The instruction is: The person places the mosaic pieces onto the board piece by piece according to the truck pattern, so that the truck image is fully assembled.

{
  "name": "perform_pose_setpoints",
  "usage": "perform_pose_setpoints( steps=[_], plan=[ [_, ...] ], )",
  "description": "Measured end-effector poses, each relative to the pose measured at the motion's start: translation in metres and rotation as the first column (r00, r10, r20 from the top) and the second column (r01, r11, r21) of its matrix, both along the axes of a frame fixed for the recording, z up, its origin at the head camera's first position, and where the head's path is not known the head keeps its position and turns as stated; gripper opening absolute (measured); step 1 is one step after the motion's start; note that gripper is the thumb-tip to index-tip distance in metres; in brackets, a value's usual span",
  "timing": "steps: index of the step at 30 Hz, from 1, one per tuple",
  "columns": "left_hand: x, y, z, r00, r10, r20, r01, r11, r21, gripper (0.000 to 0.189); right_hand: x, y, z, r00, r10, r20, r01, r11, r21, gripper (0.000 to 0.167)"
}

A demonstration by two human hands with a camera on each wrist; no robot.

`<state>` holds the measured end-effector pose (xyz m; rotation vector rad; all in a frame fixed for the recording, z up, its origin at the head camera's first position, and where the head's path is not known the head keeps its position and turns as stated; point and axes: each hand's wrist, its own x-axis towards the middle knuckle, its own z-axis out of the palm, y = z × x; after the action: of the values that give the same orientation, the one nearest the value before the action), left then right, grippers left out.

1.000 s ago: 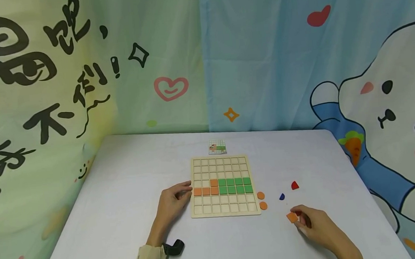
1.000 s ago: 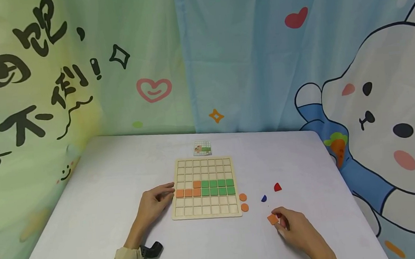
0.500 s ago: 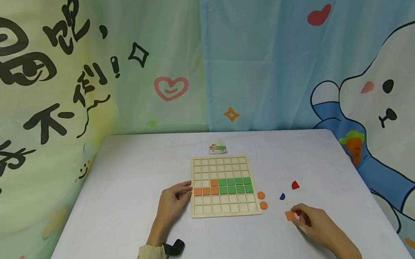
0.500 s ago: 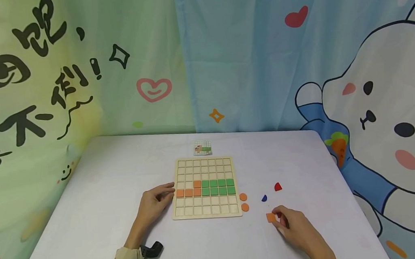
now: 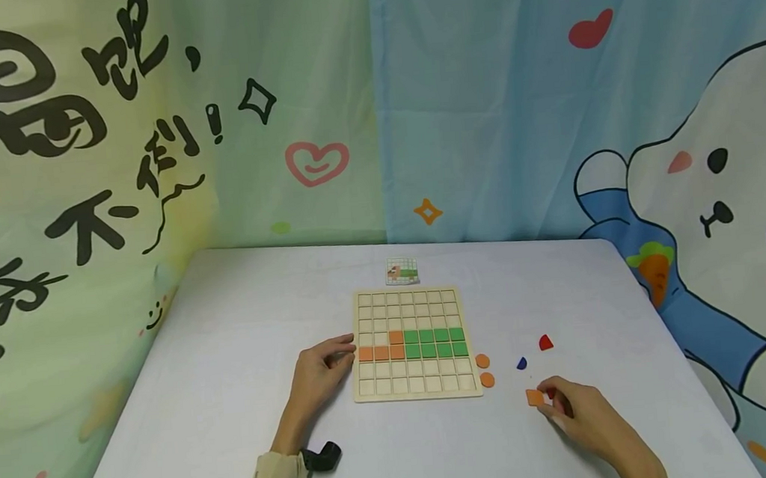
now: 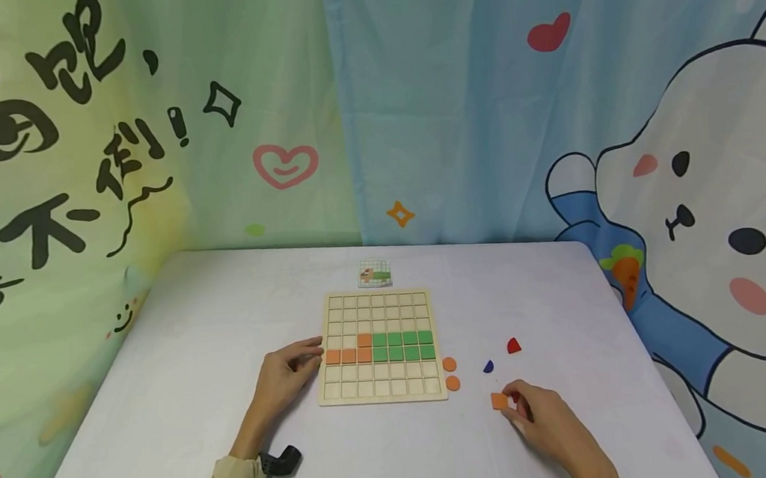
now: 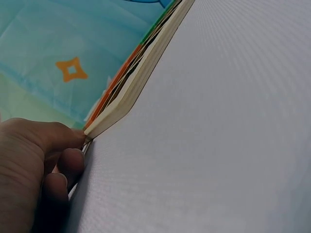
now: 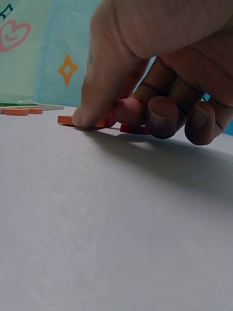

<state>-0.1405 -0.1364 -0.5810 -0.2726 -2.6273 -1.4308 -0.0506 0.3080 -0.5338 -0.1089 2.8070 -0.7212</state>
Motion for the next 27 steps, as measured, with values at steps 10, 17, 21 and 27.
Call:
perform_pose_setpoints(
  steps=[10,17,21,27],
  plan=[
    [0.000,0.000,0.000,1.000,-0.003,-0.003,0.003,1.000,0.003,0.012,-0.003,-0.007,0.005,1.000,-0.024,0.013,0.024,0.999,0.022,0.028],
    [-0.001,-0.001,-0.001,1.000,-0.004,-0.004,0.004,1.000,0.004,0.012,-0.010,-0.017,0.009,1.000,0.001,-0.007,-0.001,1.000,0.018,0.027],
    [0.000,-0.001,-0.001,1.000,-0.002,0.001,0.002,1.000,0.003,0.012,-0.016,-0.024,0.012,1.000,0.007,-0.004,-0.007,1.000,0.014,0.029],
    [0.000,-0.001,-0.001,1.000,-0.002,0.007,0.002,1.000,0.005,0.012,-0.026,-0.035,0.014,1.000,0.013,-0.015,-0.013,1.000,0.008,0.031]
  ],
)
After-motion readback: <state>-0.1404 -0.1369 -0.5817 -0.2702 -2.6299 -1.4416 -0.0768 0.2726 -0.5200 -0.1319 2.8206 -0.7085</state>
